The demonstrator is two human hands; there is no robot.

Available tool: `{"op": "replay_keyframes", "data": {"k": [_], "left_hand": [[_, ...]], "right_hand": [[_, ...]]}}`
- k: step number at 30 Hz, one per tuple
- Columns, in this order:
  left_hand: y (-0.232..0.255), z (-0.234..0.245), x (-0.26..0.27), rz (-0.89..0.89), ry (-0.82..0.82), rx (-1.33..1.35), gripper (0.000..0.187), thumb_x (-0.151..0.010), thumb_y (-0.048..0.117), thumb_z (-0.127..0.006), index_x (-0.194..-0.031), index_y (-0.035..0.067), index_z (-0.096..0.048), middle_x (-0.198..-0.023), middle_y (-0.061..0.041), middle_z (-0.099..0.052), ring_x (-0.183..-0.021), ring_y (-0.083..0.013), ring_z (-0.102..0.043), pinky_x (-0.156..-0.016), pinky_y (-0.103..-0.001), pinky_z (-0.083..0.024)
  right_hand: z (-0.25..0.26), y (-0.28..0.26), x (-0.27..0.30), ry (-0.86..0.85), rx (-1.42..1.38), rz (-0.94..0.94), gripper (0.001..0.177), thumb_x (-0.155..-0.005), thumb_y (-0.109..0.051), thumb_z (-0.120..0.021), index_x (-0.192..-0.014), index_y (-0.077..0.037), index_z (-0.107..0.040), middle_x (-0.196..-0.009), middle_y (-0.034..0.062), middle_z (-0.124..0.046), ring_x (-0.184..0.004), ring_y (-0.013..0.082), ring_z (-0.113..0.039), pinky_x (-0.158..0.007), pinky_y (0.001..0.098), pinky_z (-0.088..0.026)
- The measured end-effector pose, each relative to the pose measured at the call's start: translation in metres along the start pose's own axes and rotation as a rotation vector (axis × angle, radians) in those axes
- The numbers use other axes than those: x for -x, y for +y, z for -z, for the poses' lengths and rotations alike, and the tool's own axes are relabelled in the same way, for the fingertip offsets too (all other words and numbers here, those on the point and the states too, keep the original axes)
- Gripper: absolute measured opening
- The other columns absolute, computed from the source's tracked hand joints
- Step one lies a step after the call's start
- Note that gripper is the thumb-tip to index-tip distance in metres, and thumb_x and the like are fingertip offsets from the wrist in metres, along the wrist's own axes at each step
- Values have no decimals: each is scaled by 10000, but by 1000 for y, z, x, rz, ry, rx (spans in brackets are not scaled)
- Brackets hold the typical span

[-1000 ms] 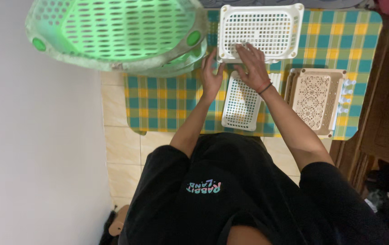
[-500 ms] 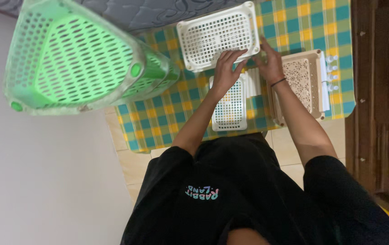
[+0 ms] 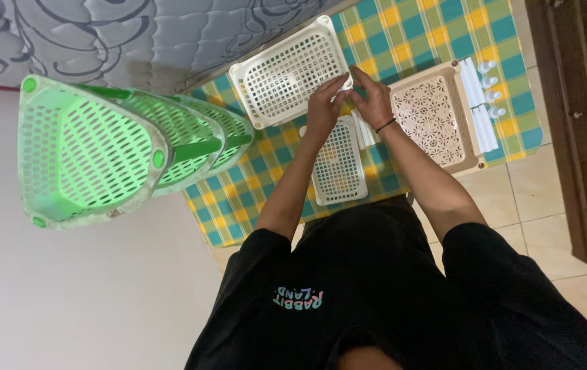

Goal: The person assembles a small white plastic storage rack by inserting cylindrical legs into the corners of a perforated tray and stacking a second tray on top. The person handles the trays and legs by hand, aligning and pressing them together on a checkered tablecloth.

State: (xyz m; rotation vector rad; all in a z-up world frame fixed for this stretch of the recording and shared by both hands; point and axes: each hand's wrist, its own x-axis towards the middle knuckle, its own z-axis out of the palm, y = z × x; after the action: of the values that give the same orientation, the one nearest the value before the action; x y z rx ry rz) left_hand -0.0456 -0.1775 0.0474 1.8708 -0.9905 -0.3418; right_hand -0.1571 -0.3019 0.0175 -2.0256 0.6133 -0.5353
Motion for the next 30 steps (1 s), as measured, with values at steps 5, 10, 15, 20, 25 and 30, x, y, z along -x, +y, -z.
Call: {"op": "replay_keyframes", "data": {"k": [5,10,15,20,25,30], "left_hand": [[-4,-3,-2,50,-11,-26,371,-905,99,-789,-1268,135,-724,-1228,-126,-743,-1133,-307,-723,-974,-374,-580],[1,-2,-1,39,-6,-7,393,-909,91,-778,-1294,137,-708,-1251,-131,-730,-1157,-320,-714,-988,-384,-578],[12,2,-2,7,7,-54,541,-885,170,-813,-1393,128,-631,-1303,-155,-695,-1205,-344,-664,-1034,-419,-528],[9,8,-15,97,33,-26,549,-933,254,-804,-1433,133,-613,-1289,-137,-705,-1184,-314,-671,-1029,-419,-524],[-15,12,-47,-42,147,-145,497,-979,224,-748,-1444,141,-594,-1377,-138,-665,-1276,-327,-599,-1118,-436,-461],[-47,19,-89,-117,184,-292,562,-912,103,-681,-1462,134,-568,-1419,-131,-631,-1286,-367,-570,-1157,-487,-397]], "right_hand": [[10,-11,-3,-20,-77,68,599,-902,-17,-791,-1459,-70,-577,-1225,197,-722,-1091,314,-741,-878,401,-594],[16,-16,-7,-39,-113,106,591,-915,2,-768,-1467,-52,-563,-1291,201,-703,-1124,309,-733,-904,383,-598],[24,-15,-10,-107,-122,85,639,-889,26,-755,-1481,-19,-517,-1283,212,-688,-1176,319,-686,-953,374,-561],[35,-9,-25,-164,-243,94,666,-939,105,-525,-1587,-21,-438,-1417,212,-657,-1348,299,-647,-1022,349,-558],[30,-13,-55,-165,-245,49,568,-1076,-104,-688,-1578,-33,-433,-1415,213,-652,-1305,310,-672,-1004,378,-564],[14,-13,-98,-191,-187,102,634,-1065,-207,-725,-1593,-45,-415,-1438,224,-623,-1248,345,-688,-1000,404,-582]]}}
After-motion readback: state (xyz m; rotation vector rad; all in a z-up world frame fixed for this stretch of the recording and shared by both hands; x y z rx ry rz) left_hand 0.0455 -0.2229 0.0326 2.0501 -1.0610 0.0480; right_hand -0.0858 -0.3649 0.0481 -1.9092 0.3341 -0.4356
